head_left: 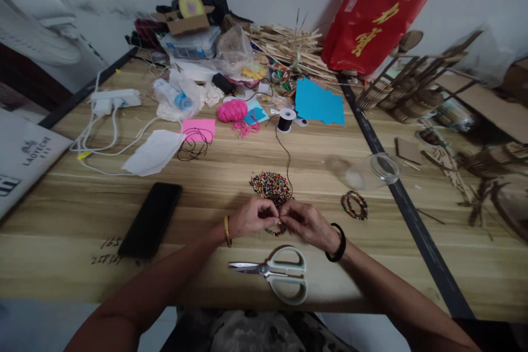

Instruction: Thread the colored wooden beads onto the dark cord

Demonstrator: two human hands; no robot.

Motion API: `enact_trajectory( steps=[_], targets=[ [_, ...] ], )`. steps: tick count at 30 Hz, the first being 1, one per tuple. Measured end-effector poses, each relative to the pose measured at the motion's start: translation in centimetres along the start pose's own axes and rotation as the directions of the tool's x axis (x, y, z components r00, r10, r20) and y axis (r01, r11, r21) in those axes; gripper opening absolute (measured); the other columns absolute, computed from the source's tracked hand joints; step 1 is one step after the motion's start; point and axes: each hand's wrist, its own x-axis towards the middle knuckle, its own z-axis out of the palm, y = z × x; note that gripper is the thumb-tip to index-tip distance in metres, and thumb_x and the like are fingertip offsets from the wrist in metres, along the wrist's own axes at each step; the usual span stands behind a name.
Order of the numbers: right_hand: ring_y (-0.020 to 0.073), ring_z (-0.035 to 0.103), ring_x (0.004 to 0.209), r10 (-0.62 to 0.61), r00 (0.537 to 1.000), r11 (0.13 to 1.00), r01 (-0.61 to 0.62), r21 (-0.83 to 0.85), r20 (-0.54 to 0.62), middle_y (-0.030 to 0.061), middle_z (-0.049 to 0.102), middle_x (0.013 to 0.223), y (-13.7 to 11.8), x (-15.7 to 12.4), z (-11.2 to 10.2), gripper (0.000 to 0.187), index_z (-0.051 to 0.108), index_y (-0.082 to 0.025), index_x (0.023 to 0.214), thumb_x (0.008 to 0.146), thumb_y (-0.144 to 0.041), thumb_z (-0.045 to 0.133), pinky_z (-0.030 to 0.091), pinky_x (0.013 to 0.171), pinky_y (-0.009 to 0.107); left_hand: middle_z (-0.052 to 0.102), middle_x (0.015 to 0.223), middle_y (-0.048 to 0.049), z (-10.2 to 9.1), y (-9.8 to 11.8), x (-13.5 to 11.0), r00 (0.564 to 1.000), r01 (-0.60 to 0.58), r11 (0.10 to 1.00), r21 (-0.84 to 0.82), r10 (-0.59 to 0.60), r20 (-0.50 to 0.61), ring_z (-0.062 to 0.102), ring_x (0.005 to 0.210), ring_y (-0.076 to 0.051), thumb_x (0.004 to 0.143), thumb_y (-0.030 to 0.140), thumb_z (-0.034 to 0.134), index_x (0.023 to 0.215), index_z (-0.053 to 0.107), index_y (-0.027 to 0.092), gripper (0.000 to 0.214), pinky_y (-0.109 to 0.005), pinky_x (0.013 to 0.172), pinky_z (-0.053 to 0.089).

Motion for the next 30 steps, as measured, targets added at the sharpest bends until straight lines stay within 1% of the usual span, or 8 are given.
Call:
enact_trajectory(
  steps=[4, 9, 16, 23, 27, 30],
  targets=[
    [0.0109, 0.053, 0.062, -0.064, 0.998, 0.996, 0.065, -0.061, 0.011, 0.0012, 0.058, 0.069, -0.23, 0.05, -0.24, 0.016, 0.054, -0.015, 0.082, 0.092, -0.027, 0.049, 0.041, 0.055, 0.02, 0.06, 0.066, -0.0018, -0.11, -0.2, -0.05, 0.999, -0.028, 1.0, -0.002, 0.028, 0.031, 0.051, 0.06, -0.009, 0.074, 0.023, 0.064, 0.072, 0.06, 0.009, 0.014, -0.018, 0.056, 0.04],
    [0.012, 0.053, 0.066, -0.12, 0.993, 0.983, 0.12, -0.136, 0.006, 0.0026, 0.059, 0.074, -0.13, -0.02, -0.3, 0.016, 0.055, -0.015, 0.083, 0.093, -0.027, 0.049, 0.043, 0.06, 0.022, 0.062, 0.068, -0.0019, -0.31, -0.16, -0.15, 0.997, -0.034, 0.999, 0.002, 0.033, 0.064, 0.053, 0.061, -0.009, 0.074, 0.024, 0.064, 0.074, 0.061, 0.01, 0.014, -0.019, 0.059, 0.041],
    [0.0116, 0.052, 0.064, -0.077, 0.997, 0.984, 0.076, -0.158, -0.003, 0.0015, 0.058, 0.072, -0.19, -0.14, -0.09, 0.016, 0.054, -0.016, 0.083, 0.093, -0.026, 0.047, 0.041, 0.057, 0.021, 0.062, 0.069, -0.0021, -0.19, -0.66, -0.04, 0.998, -0.063, 0.996, 0.061, 0.061, 0.034, 0.054, 0.061, -0.009, 0.073, 0.022, 0.063, 0.075, 0.063, 0.01, 0.012, -0.019, 0.058, 0.042],
    [0.0111, 0.052, 0.062, -0.08, 0.996, 0.986, 0.072, -0.151, -0.043, 0.0007, 0.057, 0.071, -0.45, -0.15, 0.22, 0.016, 0.053, -0.016, 0.083, 0.093, -0.027, 0.046, 0.042, 0.056, 0.02, 0.061, 0.063, -0.0004, 0.11, -0.08, -0.15, 0.999, -0.034, 0.99, 0.134, 0.038, -0.03, 0.051, 0.057, -0.009, 0.073, 0.019, 0.063, 0.072, 0.064, 0.01, 0.009, -0.018, 0.056, 0.041],
    [0.0111, 0.053, 0.062, -0.15, 0.983, 0.975, 0.13, -0.182, -0.105, 0.0013, 0.058, 0.073, -0.35, -0.1, 0.35, 0.01, 0.051, -0.017, 0.09, 0.093, -0.025, 0.046, 0.043, 0.056, 0.021, 0.061, 0.063, -0.0008, 0.03, 0.0, -0.13, 0.998, -0.02, 0.996, 0.082, 0.025, -0.059, 0.051, 0.058, -0.009, 0.073, 0.02, 0.063, 0.072, 0.063, 0.01, 0.01, -0.018, 0.057, 0.041],
    [0.012, 0.053, 0.062, -0.243, 0.965, 0.942, 0.211, -0.26, -0.1, 0.0025, 0.058, 0.073, -0.18, -0.04, 0.37, 0.009, 0.051, -0.017, 0.09, 0.094, -0.023, 0.045, 0.044, 0.057, 0.023, 0.061, 0.064, -0.0012, -0.11, -0.07, -0.06, 0.997, -0.013, 1.0, 0.026, 0.014, -0.071, 0.051, 0.058, -0.009, 0.072, 0.023, 0.064, 0.07, 0.062, 0.01, 0.013, -0.018, 0.057, 0.04]
  ],
)
